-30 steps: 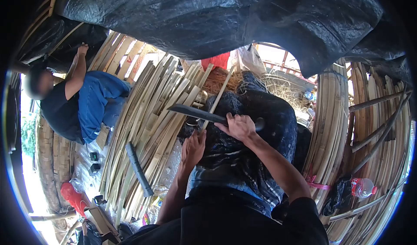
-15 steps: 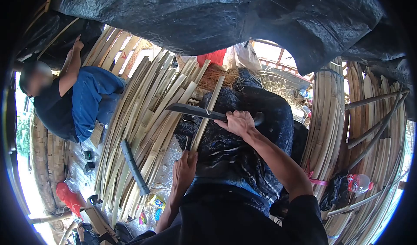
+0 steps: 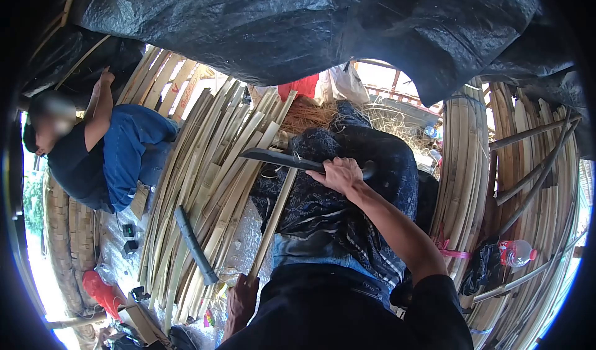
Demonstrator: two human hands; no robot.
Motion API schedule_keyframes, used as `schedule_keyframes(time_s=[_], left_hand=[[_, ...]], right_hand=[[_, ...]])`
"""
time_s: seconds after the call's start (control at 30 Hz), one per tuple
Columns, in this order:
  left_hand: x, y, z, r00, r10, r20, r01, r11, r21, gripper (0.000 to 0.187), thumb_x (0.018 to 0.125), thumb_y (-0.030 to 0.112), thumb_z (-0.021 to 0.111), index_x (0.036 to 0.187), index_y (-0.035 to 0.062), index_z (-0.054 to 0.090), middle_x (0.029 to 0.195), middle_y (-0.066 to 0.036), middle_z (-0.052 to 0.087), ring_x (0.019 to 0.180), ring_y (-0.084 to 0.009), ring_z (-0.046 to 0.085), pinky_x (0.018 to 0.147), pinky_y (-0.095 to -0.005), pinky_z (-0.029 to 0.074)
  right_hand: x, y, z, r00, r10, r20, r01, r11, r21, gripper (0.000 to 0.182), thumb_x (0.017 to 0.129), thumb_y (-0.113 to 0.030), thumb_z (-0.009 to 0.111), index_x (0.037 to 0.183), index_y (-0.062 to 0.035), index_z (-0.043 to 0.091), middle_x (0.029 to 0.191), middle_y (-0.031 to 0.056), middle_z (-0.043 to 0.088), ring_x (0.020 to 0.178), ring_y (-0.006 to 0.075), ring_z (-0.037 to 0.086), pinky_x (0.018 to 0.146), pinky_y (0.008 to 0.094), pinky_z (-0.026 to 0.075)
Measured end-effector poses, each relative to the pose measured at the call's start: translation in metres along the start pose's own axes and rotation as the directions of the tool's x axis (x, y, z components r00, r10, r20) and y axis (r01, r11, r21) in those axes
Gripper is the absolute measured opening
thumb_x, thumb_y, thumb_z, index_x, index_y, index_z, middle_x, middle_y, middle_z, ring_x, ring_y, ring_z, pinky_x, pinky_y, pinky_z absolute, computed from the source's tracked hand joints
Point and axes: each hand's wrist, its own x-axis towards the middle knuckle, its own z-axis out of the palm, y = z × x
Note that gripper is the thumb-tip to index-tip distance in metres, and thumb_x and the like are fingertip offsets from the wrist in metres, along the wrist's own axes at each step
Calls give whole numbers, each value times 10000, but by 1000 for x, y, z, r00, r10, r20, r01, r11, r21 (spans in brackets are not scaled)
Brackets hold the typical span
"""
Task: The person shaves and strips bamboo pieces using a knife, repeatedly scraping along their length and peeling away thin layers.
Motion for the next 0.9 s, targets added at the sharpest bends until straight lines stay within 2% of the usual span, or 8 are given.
schedule_keyframes(time_s=[0.17,0.27,0.5,0.57,0.7,0.73,0.83,0.9], left_hand=[[-42,-48,-5,987,81,-137,-80,997,7,275,1002,282,701,903,43,608,674,-222,649,612,-469,671,548,-512,492],[-24,-22,-21,987,-158,-6,157,985,-71,320,1042,312,644,908,25,601,676,-246,624,615,-482,649,553,-517,463],[69,35,3,995,99,22,-93,979,-180,492,1130,399,418,929,-11,599,715,-273,601,738,-520,616,633,-569,417],[99,54,11,991,126,53,-111,967,-230,555,1136,439,373,928,-19,606,691,-246,600,731,-481,644,650,-555,430],[169,70,69,851,476,-222,-493,870,-24,426,1138,352,414,1032,-2,626,807,-254,671,759,-467,664,652,-570,490],[183,75,80,631,688,-359,-665,718,204,400,1134,350,435,1051,12,633,807,-269,686,768,-476,668,659,-596,509],[215,96,95,768,604,-213,-523,783,336,396,1131,353,434,1053,27,645,836,-247,714,763,-436,693,678,-571,555],[228,107,92,752,621,-220,-542,774,328,429,1133,374,419,1042,26,652,853,-254,717,787,-447,695,707,-580,556]], right_hand=[[15,10,11,992,108,-58,-107,994,22,807,979,-757,494,925,-8,790,943,272,752,932,455,745,879,539,585],[17,11,2,998,61,-32,-59,997,50,838,997,-747,471,876,27,770,917,304,736,907,461,737,848,542,585],[37,24,-10,981,190,25,-192,972,137,703,1037,-652,497,979,-8,771,847,251,737,826,432,736,659,494,601],[30,35,13,853,-108,-510,55,991,-119,464,1066,-507,563,1060,-89,765,728,183,675,656,380,666,541,493,541],[12,38,24,664,-205,-719,117,978,-172,250,1029,-386,682,1115,-163,755,695,126,602,564,329,580,441,448,473],[6,32,21,779,-76,-623,120,992,30,299,1005,-411,713,992,-118,771,644,133,618,545,334,611,415,452,469],[-8,0,1,846,-15,-532,97,987,127,582,978,-528,701,684,-26,721,553,179,613,484,391,639,459,468,546],[-12,-18,-19,976,66,-208,-29,984,176,746,992,-673,569,750,7,757,664,244,700,640,408,742,575,488,607]])
